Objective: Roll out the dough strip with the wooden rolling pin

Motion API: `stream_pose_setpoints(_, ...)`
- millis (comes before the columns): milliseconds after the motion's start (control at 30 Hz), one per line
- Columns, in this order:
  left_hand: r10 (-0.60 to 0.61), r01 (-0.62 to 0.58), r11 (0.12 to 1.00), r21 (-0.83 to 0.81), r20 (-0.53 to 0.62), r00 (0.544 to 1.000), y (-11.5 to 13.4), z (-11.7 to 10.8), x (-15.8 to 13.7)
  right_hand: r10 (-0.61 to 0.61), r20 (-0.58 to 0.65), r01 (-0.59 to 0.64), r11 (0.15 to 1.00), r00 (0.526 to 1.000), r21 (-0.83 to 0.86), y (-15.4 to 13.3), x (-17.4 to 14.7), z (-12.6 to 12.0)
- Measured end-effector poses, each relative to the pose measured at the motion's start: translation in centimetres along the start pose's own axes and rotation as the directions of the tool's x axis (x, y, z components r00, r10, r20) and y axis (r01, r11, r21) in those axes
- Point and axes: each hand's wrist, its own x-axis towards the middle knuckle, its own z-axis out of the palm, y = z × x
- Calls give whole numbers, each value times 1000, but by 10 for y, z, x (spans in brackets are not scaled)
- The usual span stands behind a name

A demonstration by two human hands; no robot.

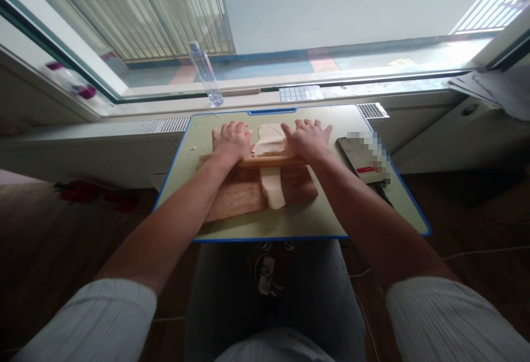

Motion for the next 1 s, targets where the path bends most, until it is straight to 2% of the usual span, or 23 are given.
stream_pose_setpoints(167,-4,4,1000,7,-38,999,2,0,9,16,-84,-15,1000,996,16,1,12,5)
stream_pose_setpoints(267,-6,6,1000,8,-37,999,3,-1,6,11,-94,-9,1000,995,24,2,11,7)
stream_pose_setpoints(433,0,0,1000,25,8,1000,4,-5,-5,27,-74,-24,999,997,42,3,-2,5)
stream_pose_setpoints(667,20,-20,1000,11,-30,999,5,-6,-22,26,-122,-18,997,992,71,2,-27,3)
stream_pose_setpoints(867,18,-18,1000,-2,41,999,4,-7,-37,29,-18,-28,997,999,71,1,-45,-2)
stream_pose_setpoints(1000,29,-29,1000,-9,48,998,2,-6,-44,27,5,-27,998,1000,64,1,-55,-3)
